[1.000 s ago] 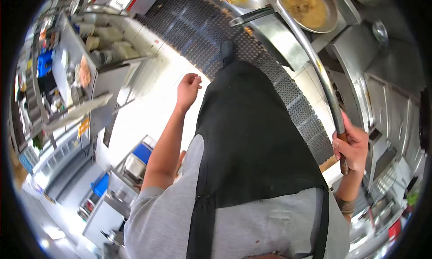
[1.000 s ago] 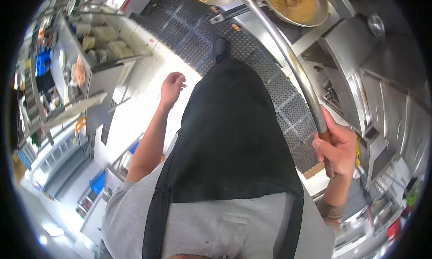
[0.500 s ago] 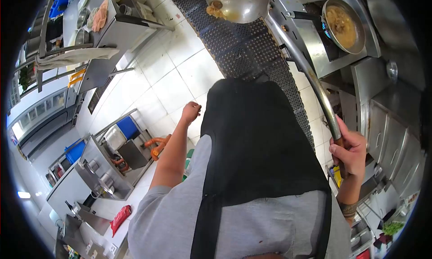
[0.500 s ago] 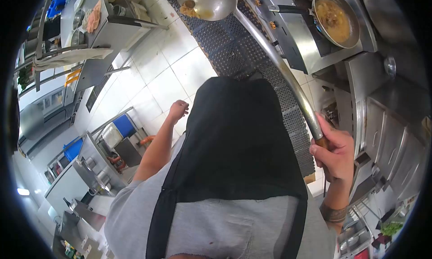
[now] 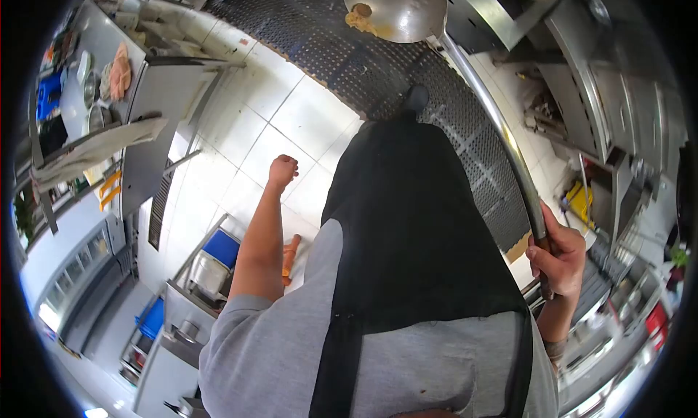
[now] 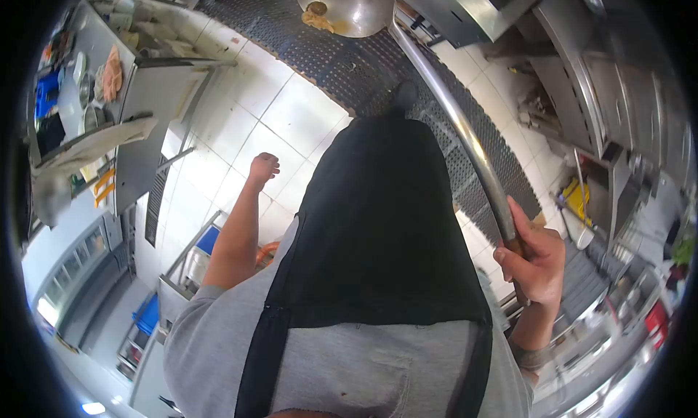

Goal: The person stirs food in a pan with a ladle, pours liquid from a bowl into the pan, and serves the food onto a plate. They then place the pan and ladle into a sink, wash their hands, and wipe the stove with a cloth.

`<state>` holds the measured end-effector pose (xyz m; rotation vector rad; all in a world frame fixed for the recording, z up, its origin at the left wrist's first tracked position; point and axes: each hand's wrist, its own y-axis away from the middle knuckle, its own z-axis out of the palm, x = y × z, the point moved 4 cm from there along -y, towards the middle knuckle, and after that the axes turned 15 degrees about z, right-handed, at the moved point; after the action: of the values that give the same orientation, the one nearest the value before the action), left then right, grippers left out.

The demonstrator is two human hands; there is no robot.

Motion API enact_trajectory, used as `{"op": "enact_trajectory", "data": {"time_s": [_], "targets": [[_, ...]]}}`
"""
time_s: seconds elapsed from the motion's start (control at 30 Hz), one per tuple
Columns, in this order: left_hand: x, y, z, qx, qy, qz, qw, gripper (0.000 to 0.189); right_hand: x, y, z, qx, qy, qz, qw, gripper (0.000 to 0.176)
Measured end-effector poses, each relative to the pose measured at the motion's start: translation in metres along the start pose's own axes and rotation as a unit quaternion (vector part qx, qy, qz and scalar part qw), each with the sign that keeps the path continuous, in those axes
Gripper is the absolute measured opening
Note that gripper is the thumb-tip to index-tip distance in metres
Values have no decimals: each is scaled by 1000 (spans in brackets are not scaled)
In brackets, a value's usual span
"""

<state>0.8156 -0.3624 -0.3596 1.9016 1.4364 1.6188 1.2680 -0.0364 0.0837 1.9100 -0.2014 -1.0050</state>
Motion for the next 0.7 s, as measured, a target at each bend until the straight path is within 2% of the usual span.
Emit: {"op": "enact_trajectory", "data": {"time_s": [0.1, 0.27, 0.43, 0.53, 0.63, 0.7], "targets": [[3, -7, -4, -32, -36, 13, 999, 24, 36, 30, 17, 27, -45, 7, 999, 77], [1, -25, 12, -134, -128, 22, 982, 26, 93, 80, 39, 69, -116, 35, 990, 75], [43, -39, 41, -204, -187, 73, 958, 26, 149, 124, 57, 115, -196, 72, 971, 73], [73, -42, 66, -180, -202, 119, 955, 20, 198, 145, 66, 117, -331, 73, 933, 73], [98, -41, 96, -203, -235, 153, 938, 19, 242, 168, 72, 123, -440, 62, 887, 74], [91, -51, 118, -204, -247, 183, 930, 16, 269, 184, 69, 136, -472, 65, 869, 75]]}}
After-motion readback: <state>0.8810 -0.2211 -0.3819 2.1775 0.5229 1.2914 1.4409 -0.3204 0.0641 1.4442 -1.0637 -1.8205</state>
